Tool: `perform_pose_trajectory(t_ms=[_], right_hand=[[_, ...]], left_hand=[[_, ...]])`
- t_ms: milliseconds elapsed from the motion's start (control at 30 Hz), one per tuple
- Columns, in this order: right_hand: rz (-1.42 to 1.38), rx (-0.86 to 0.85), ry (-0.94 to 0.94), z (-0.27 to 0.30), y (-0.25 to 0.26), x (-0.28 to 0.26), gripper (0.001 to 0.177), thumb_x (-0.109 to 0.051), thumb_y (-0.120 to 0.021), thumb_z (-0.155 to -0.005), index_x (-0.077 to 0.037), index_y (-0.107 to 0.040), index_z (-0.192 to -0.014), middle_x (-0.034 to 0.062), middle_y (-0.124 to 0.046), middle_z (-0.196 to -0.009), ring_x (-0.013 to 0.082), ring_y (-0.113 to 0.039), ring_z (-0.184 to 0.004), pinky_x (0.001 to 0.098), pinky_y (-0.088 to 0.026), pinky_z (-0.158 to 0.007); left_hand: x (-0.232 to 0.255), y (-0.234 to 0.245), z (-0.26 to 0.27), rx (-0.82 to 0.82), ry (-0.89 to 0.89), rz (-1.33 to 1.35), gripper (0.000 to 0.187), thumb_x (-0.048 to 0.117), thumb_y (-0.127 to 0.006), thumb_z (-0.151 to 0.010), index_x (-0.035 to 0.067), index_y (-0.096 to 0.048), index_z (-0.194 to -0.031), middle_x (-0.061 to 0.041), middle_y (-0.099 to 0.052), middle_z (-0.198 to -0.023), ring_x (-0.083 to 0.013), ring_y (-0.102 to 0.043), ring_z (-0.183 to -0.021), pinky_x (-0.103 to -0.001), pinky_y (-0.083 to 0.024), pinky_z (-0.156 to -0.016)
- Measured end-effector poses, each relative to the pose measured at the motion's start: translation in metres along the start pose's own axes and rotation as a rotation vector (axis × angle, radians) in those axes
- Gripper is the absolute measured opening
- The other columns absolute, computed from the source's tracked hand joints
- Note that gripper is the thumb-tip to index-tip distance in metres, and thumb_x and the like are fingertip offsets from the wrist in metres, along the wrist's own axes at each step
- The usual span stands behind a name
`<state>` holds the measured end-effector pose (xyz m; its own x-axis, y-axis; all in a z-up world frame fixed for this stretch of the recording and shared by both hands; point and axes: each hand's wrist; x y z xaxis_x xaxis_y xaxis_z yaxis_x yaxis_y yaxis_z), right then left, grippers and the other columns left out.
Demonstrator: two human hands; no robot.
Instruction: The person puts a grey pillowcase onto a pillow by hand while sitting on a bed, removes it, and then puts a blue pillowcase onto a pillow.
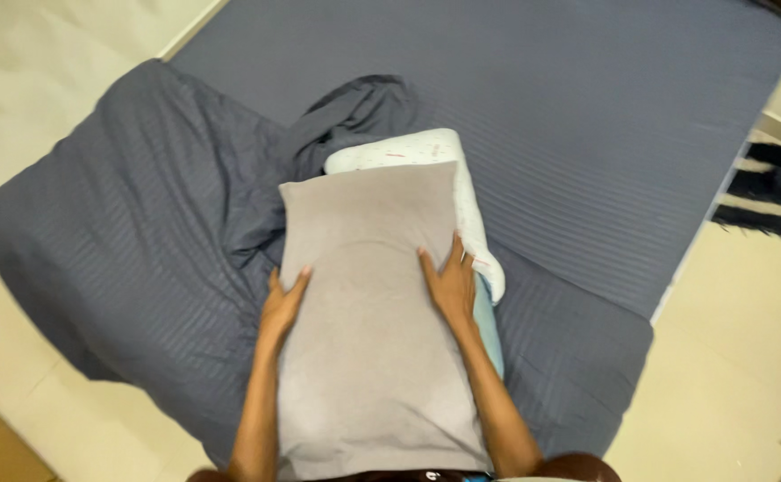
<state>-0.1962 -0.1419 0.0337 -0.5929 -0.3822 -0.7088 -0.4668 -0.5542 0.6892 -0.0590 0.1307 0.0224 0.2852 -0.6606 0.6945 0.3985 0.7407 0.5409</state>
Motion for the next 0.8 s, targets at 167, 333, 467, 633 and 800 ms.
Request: perform_pose_trajectory(t_ms=[167,333,467,633,800], right_hand=[[-0.400,-0.131,-0.114,0.077,0.067,-0.003,0.082,-0.042,-0.073,-0.086,-0.003,-0.040,-0.150,0.0257,-0.060,-0.138,0.0336,-0.060,-0.126,0.0404,-0.046,-0.105],[-0.417,0.091,-0.063,0.077,0.147,0.015,0.061,-0.030,-0.076,-0.087,-0.002,-0.057,-0.137,0.0184,-0.073,-0.123,0.0250,-0.069,-0.110,0.0374,-0.054,-0.096],[-0.170,0.329,0.157,0.026,0.218,0.085,0.059,-0.030,-0.077,-0.095,0.006,-0.057,-0.138,0.0236,-0.067,-0.128,0.0324,-0.064,-0.117,0.0419,-0.050,-0.100],[-0.159,0.424,0.112,-0.110,0.289,0.206,0.059,-0.033,-0.083,-0.100,0.007,-0.060,-0.137,0.0236,-0.068,-0.130,0.0287,-0.066,-0.114,0.0383,-0.052,-0.100],[0.455,0.594,0.002,-0.171,0.281,0.286,0.053,-0.031,-0.087,-0.090,0.002,-0.068,-0.127,0.0271,-0.064,-0.119,0.0403,-0.062,-0.104,0.0487,-0.049,-0.089]], left_hand=[[0.050,0.025,0.083,-0.054,0.046,0.422,0.067,0.039,-0.076,-0.083,-0.008,-0.065,-0.129,-0.020,-0.074,-0.119,-0.0274,-0.072,-0.104,-0.036,-0.055,-0.089],[0.136,-0.004,0.122,-0.111,-0.173,0.517,0.054,0.031,-0.079,-0.083,-0.003,-0.069,-0.123,-0.013,-0.076,-0.107,-0.0191,-0.072,-0.092,-0.033,-0.057,-0.081],[0.193,-0.101,0.098,-0.348,-0.337,0.689,0.057,0.028,-0.078,-0.084,-0.002,-0.063,-0.129,-0.013,-0.073,-0.112,-0.0214,-0.070,-0.098,-0.036,-0.057,-0.088],[0.263,-0.269,0.034,-0.392,-0.360,0.504,0.105,0.055,-0.072,-0.088,-0.009,-0.025,-0.157,-0.035,-0.030,-0.159,-0.0421,-0.035,-0.148,-0.047,-0.032,-0.118],[0.238,-0.317,0.034,-0.238,-0.761,0.289,0.090,0.036,-0.074,-0.087,-0.005,-0.031,-0.155,-0.033,-0.040,-0.153,-0.0456,-0.042,-0.141,-0.048,-0.038,-0.115]])
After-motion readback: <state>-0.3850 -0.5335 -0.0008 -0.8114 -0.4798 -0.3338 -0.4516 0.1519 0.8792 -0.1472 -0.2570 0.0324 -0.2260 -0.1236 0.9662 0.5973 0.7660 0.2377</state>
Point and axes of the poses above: each hand's wrist, its own z-axis away from the middle knuckle, its own y-axis out of the back of the hand, x = y × z
